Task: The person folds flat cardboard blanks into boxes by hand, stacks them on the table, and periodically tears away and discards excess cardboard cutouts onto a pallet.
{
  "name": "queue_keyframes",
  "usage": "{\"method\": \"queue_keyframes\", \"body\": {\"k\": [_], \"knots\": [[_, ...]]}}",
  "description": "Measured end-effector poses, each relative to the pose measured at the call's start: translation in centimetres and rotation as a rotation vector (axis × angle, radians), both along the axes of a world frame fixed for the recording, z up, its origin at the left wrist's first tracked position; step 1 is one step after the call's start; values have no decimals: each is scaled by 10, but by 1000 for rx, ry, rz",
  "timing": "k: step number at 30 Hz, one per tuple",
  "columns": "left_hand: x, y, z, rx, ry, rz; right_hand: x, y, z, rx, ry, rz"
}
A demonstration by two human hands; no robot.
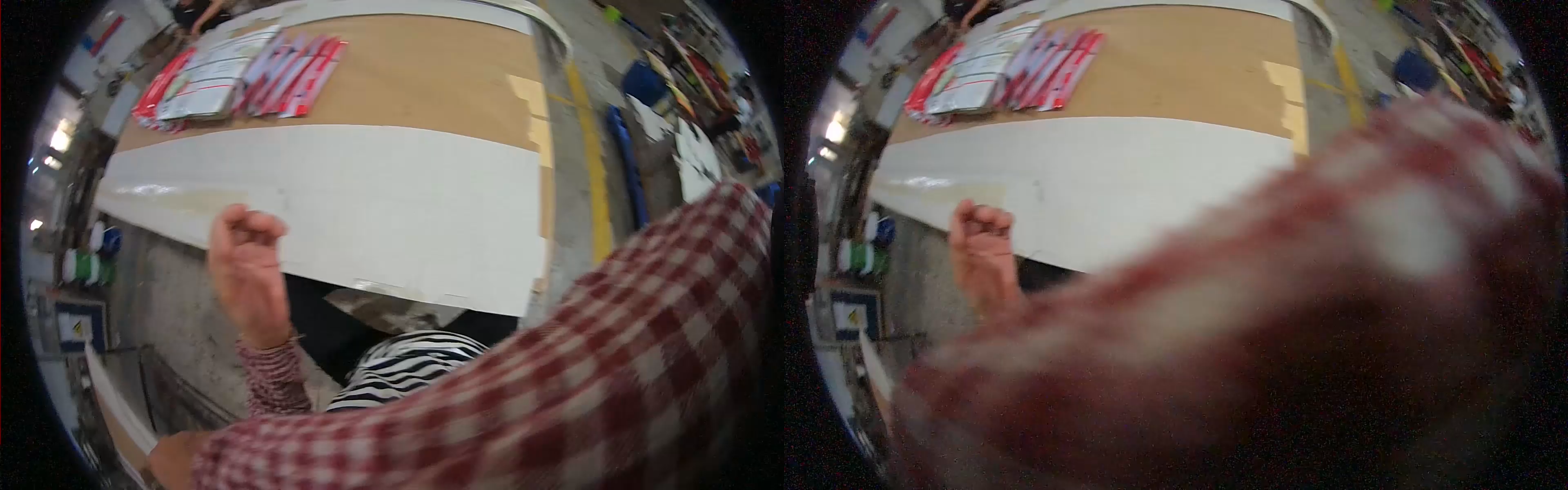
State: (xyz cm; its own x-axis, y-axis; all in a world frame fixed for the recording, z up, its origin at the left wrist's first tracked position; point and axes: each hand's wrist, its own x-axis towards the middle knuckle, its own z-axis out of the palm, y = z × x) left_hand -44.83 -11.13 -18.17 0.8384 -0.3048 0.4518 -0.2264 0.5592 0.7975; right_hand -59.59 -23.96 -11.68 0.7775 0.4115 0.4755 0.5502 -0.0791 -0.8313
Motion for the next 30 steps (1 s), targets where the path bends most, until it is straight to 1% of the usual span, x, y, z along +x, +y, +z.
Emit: {"method": "queue_keyframes", "body": {"k": [1, 3, 4, 6, 8, 13, 15, 16, 17, 19, 20, 21, 22, 23, 24, 25, 26, 28, 29, 30], "knots": [[2, -2, 0, 37, -99, 40, 2, 3, 2, 0, 10, -13], [4, 2, -6, 38, -61, 28, 5, 8, 7, 4, 37, -42], [6, 6, 4, 38, -18, 23, 4, 12, 13, 4, 58, -48], [3, -5, 4, -52, 119, -3, 7, 23, 20, -12, 106, -42], [-4, -11, -7, -147, 262, -39, 9, 34, 27, -22, 149, -54], [-12, -34, -21, -239, 369, -141, 22, 75, 49, -67, 283, -77], [-10, -39, -24, -148, 327, -101, 27, 96, 65, -74, 378, -104], [-8, -32, -21, -124, 335, -120, 31, 97, 72, -54, 440, -100], [-6, -34, -22, -165, 333, -144, 34, 94, 71, -57, 489, -80], [0, -27, -30, -120, 262, -66, 37, 56, 41, 22, 393, -48], [2, -24, -33, -127, 281, -14, 38, 33, 28, -7, 423, -17], [8, -15, -37, -100, 259, 9, 39, 8, 8, 8, 361, -64], [8, -5, -37, -99, 204, 23, 37, -16, -6, 140, 419, -39], [8, 4, -37, -91, 256, 91, 33, -40, -3, 169, 745, -133], [11, 15, -40, -116, 266, 94, 28, -71, -22, 230, 647, -219], [10, 24, -42, -95, 251, 167, 19, -96, -28, 174, 641, -359], [12, 29, -47, -68, 147, 204, 8, -117, -47, 159, 559, -541], [14, 36, -59, 194, 30, 358, -24, -158, -94, -362, 248, -775], [13, 38, -66, 329, -35, 440, -38, -163, -119, -515, 221, -806], [12, 40, -71, 523, -118, 434, -54, -161, -144, -663, 193, -830]]}}
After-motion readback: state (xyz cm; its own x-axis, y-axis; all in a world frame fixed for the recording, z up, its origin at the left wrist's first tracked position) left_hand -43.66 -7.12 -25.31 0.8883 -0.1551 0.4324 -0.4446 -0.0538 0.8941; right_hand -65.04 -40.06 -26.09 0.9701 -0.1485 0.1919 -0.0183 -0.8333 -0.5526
